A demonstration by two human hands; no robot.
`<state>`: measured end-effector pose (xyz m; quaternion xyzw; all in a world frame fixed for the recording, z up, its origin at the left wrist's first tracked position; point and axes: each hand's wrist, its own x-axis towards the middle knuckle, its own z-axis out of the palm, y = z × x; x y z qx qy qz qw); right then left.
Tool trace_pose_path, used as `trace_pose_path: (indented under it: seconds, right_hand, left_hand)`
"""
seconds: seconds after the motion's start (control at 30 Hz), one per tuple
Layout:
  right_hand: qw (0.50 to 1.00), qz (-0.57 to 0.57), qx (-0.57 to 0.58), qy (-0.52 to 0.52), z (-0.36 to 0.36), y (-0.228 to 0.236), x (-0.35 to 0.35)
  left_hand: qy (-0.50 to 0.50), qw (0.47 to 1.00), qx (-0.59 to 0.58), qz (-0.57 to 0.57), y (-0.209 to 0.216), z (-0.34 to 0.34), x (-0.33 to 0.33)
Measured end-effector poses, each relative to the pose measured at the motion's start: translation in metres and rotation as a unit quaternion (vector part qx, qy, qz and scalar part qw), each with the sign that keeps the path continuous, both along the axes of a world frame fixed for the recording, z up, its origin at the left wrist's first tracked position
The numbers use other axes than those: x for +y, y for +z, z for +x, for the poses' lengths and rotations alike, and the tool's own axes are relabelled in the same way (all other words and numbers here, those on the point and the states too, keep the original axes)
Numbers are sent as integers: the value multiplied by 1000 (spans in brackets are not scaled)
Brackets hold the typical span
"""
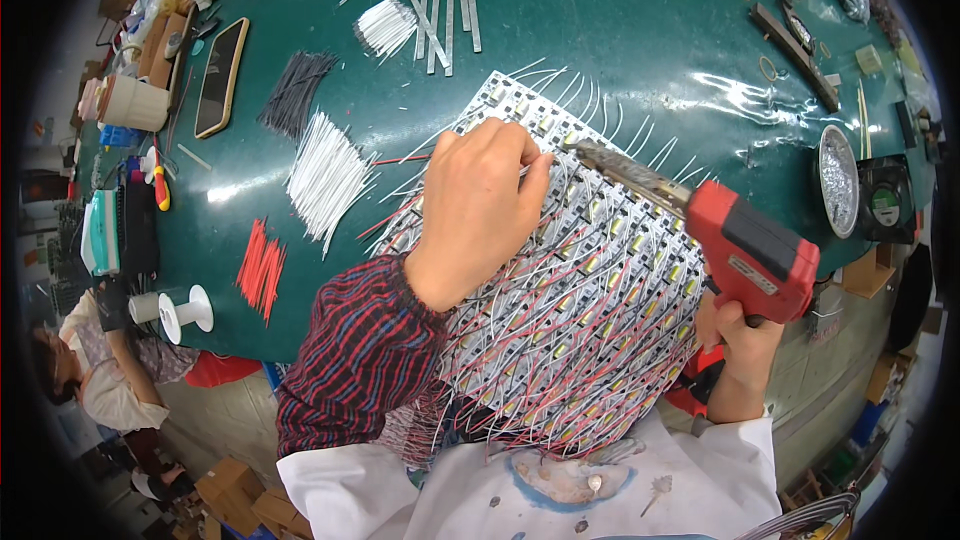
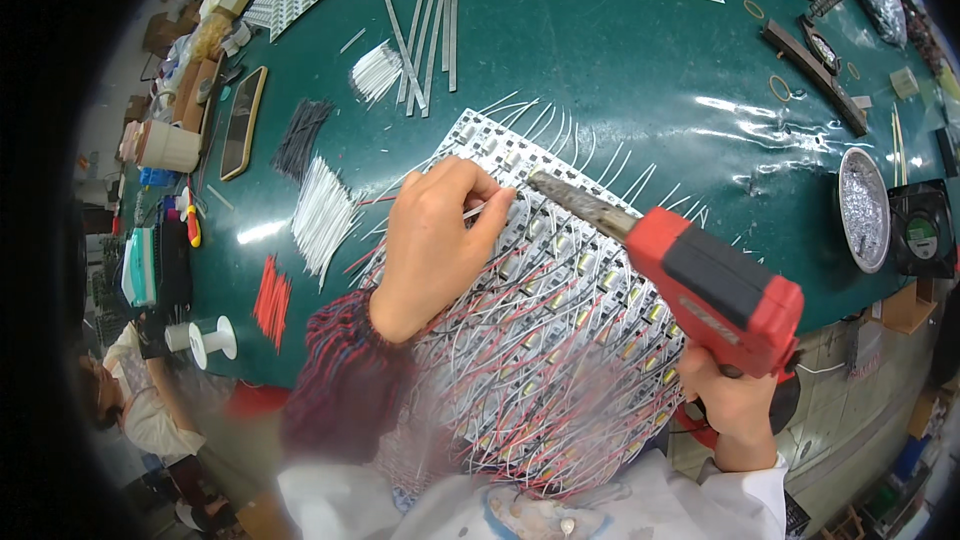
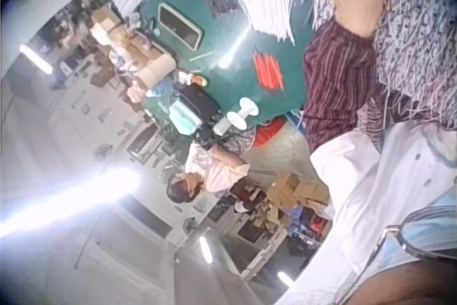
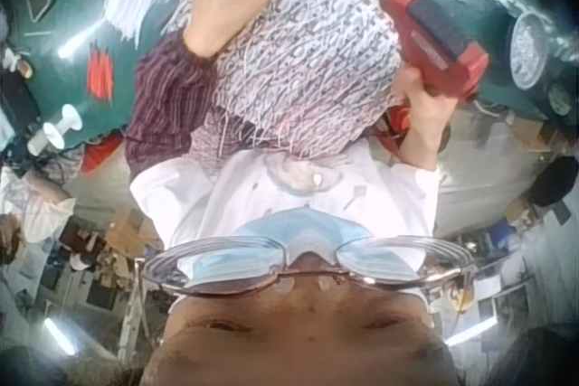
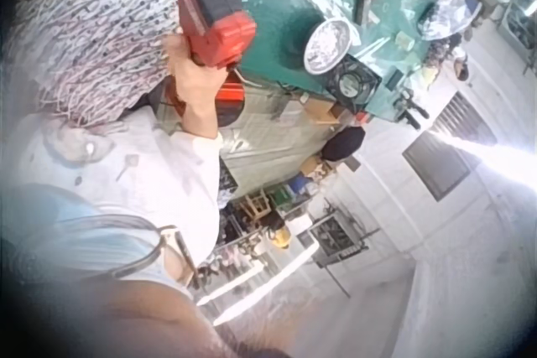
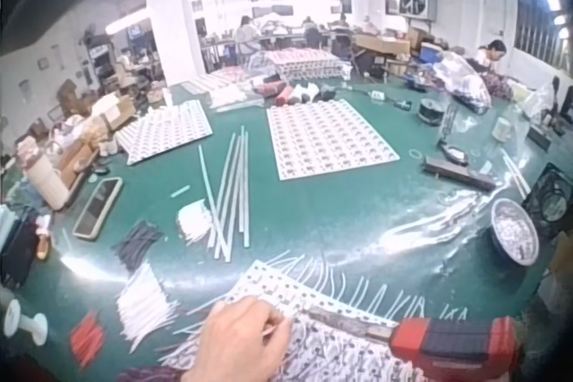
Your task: The person solders electrical wires onto an LED array circuit board with a soldering iron and solder wire.
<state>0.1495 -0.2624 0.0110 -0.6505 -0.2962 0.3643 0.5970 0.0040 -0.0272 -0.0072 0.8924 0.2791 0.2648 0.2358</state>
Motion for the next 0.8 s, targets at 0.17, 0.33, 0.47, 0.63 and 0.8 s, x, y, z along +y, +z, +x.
trace_pose_path:
  seconds: [0.17, 0.33, 0.47, 0.63, 0.8]
  right_hand:
    - [997, 44, 52, -38, -3, 5, -1]
    - [996, 62, 55, -25, -4, 2, -5]
    - [993, 95, 51, -41, -8, 7, -3]
    - [992, 105, 52, -54, -5, 5, -13]
    - [990, 91, 37, -100, -6, 5, -23]
  left_hand:
    - [0, 1000, 5, -5, 1, 0, -1]
    - [-3, 1000, 1, 0, 3, 0, -1]
    - [53, 996, -71, 10, 5, 1, -2]
    - [18, 991, -134, 3, 24, 3, -9]
    - [-16, 998, -41, -37, 17, 14, -27]
